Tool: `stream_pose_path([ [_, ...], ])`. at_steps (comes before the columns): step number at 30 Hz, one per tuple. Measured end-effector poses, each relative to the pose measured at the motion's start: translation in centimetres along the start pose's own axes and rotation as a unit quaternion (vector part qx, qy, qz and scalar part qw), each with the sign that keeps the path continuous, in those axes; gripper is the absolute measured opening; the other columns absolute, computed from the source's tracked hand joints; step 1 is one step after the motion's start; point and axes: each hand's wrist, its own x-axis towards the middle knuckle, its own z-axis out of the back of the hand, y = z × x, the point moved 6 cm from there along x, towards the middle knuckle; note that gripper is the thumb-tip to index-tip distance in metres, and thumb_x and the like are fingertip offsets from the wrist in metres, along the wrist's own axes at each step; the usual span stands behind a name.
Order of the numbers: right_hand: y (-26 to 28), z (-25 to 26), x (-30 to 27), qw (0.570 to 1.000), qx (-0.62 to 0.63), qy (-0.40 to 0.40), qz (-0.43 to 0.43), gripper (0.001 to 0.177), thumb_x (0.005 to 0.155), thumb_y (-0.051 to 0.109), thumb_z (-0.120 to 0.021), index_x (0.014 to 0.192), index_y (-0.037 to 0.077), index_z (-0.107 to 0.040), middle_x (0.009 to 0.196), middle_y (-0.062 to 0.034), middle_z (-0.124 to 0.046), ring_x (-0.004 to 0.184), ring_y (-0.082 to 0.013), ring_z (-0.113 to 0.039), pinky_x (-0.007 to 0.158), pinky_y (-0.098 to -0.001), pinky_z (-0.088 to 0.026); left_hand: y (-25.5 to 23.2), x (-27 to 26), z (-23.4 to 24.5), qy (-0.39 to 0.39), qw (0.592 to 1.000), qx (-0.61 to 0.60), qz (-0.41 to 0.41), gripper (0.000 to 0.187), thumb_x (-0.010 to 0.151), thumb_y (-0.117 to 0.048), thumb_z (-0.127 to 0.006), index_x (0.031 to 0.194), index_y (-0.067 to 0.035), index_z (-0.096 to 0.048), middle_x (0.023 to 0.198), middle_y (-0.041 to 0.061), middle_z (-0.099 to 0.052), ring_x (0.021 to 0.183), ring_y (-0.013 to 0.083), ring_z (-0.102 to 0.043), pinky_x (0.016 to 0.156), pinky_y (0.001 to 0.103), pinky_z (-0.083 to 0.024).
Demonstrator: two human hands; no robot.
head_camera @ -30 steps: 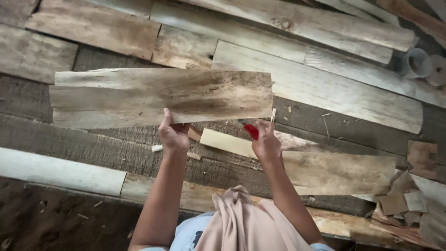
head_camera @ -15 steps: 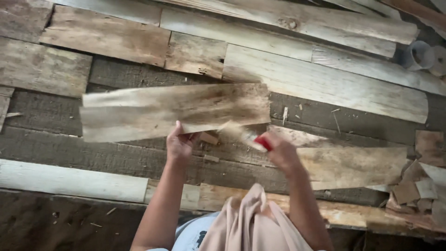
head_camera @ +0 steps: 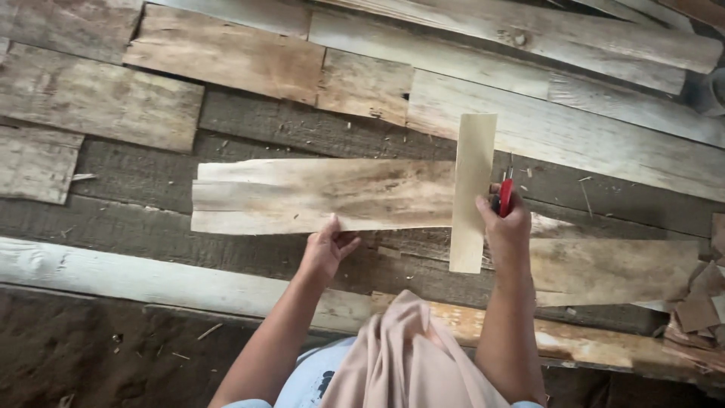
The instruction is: The person uses a red utility knife to cut a long wooden plank into smaller pieces on a wooden workbench. They repeatedly position the plank, score it with the knife, and break off sections, then repeat the process on another plank.
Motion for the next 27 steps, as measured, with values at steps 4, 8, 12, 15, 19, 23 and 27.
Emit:
stream_pose_path([
  [4, -1.6, -0.7, 1.4, 1.0, 0.0, -0.025, 0.005, 0.039, 0.088, 0.026, -0.078, 0.121, 0.008, -0.068, 0.097, -0.0097, -0.068, 0.091, -0.0231, -0.063, 0.088, -0.0384, -0.047, -3.3, -5.8, -1.5, 0.004, 0.99, 0.125, 0.072, 0.059, 0.099, -0.047, -0.063, 0.125, 0.005, -0.059, 0.111, 0.027, -0.071, 0.092, 0.0396, -0.075, 0.079, 0.057, -0.062],
  [8, -2.8, -1.3, 2.5, 0.997, -0.025, -0.065, 0.014, 0.039, 0.089, 0.03, -0.079, 0.123, 0.013, -0.069, 0.099, -0.0092, -0.072, 0.092, -0.0234, -0.067, 0.088, -0.0386, -0.049, -7.5, -8.4, -4.5, 0.064, 0.865, 0.497, 0.004, 0.048, 0.089, -0.052, -0.074, 0.111, -0.009, -0.075, 0.095, 0.01, -0.076, 0.079, 0.0239, -0.071, 0.07, 0.039, -0.059],
  [12, 0.2, -2.7, 0.4, 0.999, -0.016, -0.035, 0.01, 0.037, 0.101, 0.024, -0.07, 0.133, 0.006, -0.061, 0.104, -0.0215, -0.069, 0.065, -0.0201, -0.056, 0.074, -0.0367, -0.052, -13.1, -3.7, -6.2, -0.014, 0.444, 0.74, -0.505, 0.065, 0.074, -0.037, -0.082, 0.135, -0.021, -0.065, 0.137, 0.004, -0.062, 0.124, 0.0372, -0.058, 0.104, 0.053, -0.047],
  [15, 1.1, -3.0, -0.4, 0.998, -0.005, -0.058, 0.015, 0.033, 0.097, 0.023, -0.071, 0.125, 0.007, -0.064, 0.093, -0.0126, -0.07, 0.059, -0.0152, -0.055, 0.064, -0.0325, -0.049, -13.0, -3.7, -10.9, 0.071, 0.414, 0.839, -0.346, 0.085, 0.086, -0.046, -0.071, 0.16, -0.021, -0.037, 0.168, 0.005, -0.029, 0.152, 0.0469, -0.02, 0.117, 0.074, -0.019],
  [19, 0.3, -1.6, -1.3, 0.994, 0.039, -0.101, 0.021, 0.031, 0.095, 0.02, -0.074, 0.119, 0.004, -0.064, 0.082, -0.01, -0.062, 0.054, -0.0138, -0.052, 0.057, -0.0295, -0.046, -12.2, 0.9, -13.0, 0.075, 0.397, 0.856, -0.323, 0.081, 0.086, -0.041, -0.069, 0.158, -0.027, -0.035, 0.151, 0.006, -0.046, 0.147, 0.0362, -0.032, 0.119, 0.075, -0.006],
  [23, -0.7, 1.0, -2.0, 0.983, 0.134, -0.125, -0.027, 0.027, 0.091, 0.024, -0.081, 0.102, 0.009, -0.061, 0.063, -0.0038, -0.053, 0.047, -0.012, -0.052, 0.047, -0.0282, -0.045, -12.9, 0.2, -17.0, 0.08, 0.463, 0.802, -0.369, 0.026, 0.083, -0.047, -0.062, 0.104, -0.036, -0.072, 0.103, -0.008, -0.067, 0.101, 0.0232, -0.07, 0.097, 0.047, -0.051],
  [27, -3.4, 1.3, -0.9, 0.952, 0.281, -0.121, -0.026, 0.022, 0.087, 0.014, -0.081, 0.092, 0.009, -0.06, 0.052, -0.0061, -0.049, 0.04, -0.0123, -0.049, 0.042, -0.0288, -0.049, -14.2, -5.7, -19.7, 0.081, 0.567, 0.707, -0.414, 0.031, 0.088, -0.05, -0.062, 0.111, -0.03, -0.063, 0.089, 0.016, -0.073, 0.091, 0.0423, -0.072, 0.081, 0.056, -0.054],
])
